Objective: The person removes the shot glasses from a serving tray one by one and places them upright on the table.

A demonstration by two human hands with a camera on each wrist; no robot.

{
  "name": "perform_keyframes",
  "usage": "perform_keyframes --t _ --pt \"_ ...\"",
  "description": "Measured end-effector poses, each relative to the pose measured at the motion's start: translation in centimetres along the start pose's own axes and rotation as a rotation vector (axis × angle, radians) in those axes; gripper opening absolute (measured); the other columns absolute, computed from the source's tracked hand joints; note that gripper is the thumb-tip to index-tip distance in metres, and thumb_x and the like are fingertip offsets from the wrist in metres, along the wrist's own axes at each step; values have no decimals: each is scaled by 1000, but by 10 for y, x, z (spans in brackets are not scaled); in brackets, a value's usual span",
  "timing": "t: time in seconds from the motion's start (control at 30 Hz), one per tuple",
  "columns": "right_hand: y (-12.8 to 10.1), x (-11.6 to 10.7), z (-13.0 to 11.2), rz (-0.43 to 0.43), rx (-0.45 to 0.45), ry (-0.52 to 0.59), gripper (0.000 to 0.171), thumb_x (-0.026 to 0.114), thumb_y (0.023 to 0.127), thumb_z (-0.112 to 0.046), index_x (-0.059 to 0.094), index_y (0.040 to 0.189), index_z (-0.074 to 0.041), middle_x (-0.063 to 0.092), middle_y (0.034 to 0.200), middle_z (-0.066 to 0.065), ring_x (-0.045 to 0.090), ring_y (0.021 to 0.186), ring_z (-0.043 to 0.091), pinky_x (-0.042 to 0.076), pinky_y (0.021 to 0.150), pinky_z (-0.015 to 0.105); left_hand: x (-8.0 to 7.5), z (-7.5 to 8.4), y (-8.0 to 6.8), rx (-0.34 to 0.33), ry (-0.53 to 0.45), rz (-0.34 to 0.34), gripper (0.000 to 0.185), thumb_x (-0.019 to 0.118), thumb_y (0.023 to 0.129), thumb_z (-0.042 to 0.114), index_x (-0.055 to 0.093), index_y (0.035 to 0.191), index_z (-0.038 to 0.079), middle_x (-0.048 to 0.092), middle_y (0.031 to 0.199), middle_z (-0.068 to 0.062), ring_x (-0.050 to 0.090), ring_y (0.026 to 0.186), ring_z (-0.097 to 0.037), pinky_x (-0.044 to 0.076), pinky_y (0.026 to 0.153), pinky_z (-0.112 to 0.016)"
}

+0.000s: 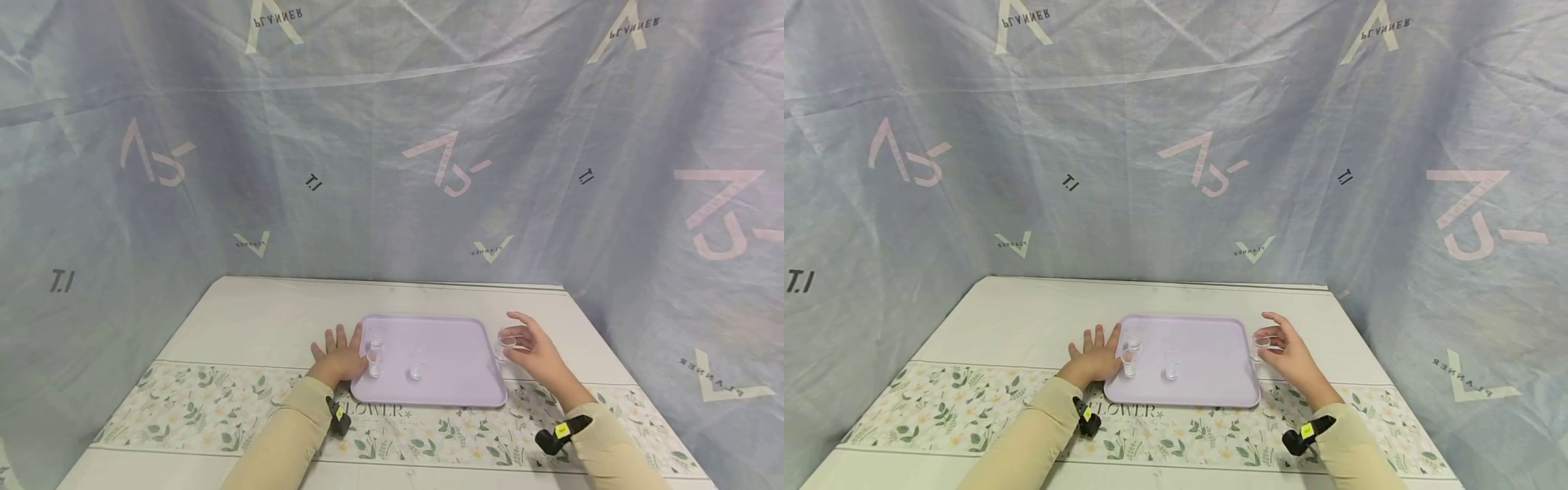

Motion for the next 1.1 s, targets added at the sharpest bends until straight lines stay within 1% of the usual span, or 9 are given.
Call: perform_keyframes --t 0.13,0.3,0.47,0.57,0.7,0.8,0.9,1.0,1.1 --pt "-5 -4 -1 1 15 -11 74 69 88 12 35 152 -4 65 118 27 67 105 16 52 87 18 -6 3 -7 1 -10 1 78 47 103 47 10 164 18 -3 167 -26 -9 152 -48 -10 112 -73" --pt "-9 -9 2 4 19 -40 75 68 89 12 33 153 -4 65 118 27 67 106 23 53 86 19 -10 5 -11 5 -3 1 77 47 103 44 9 164 18 -3 167 -26 -8 152 -48 -9 113 -72" --pt "-13 -11 5 9 27 -29 75 68 88 13 34 153 -4 65 117 26 67 105 23 52 86 18 -8 5 -8 1 3 -5 77 46 103 44 8 164 19 -4 167 -26 -9 152 -47 -11 113 -72" --pt "-14 -11 10 8 30 -17 74 67 88 13 34 152 -3 64 117 28 67 105 21 52 86 17 -6 4 -6 -9 4 -29 78 45 103 44 3 165 20 -8 167 -25 -12 152 -46 -13 113 -71" --pt "-16 -11 15 5 34 -16 73 67 89 13 34 153 -4 64 118 28 66 105 16 52 86 17 -4 3 -4 -5 8 -23 79 46 102 47 4 165 21 -7 167 -25 -11 152 -47 -11 113 -72" --pt "-17 -11 17 5 37 -14 73 66 89 12 34 153 -6 64 119 27 66 105 14 53 86 18 -5 2 -5 11 11 6 78 47 102 49 10 165 19 -2 167 -27 -7 152 -49 -6 113 -74" --pt "-17 -10 18 11 36 -16 74 67 89 13 34 153 -5 64 119 27 66 106 18 53 86 18 -7 2 -6 15 21 9 78 46 103 49 10 165 20 -1 167 -27 -6 152 -49 -4 113 -75" --pt "-18 -10 18 17 36 -21 75 67 88 14 34 153 -4 64 119 27 67 105 22 53 86 19 -7 2 -7 13 22 7 77 45 103 50 9 165 19 -1 167 -26 -6 152 -49 -5 113 -74" --pt "-19 -9 20 22 45 -15 75 67 87 14 34 152 -3 64 119 27 67 105 22 53 86 19 -7 2 -8 8 14 3 77 45 103 48 9 165 19 -2 167 -26 -6 152 -48 -7 114 -72"
Point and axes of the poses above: each hand's wrist, its own y-axis towards the middle knuckle, its own x-axis out of the palm, z = x × y, the point moved 1 cm from there along y, towards the middle knuckle
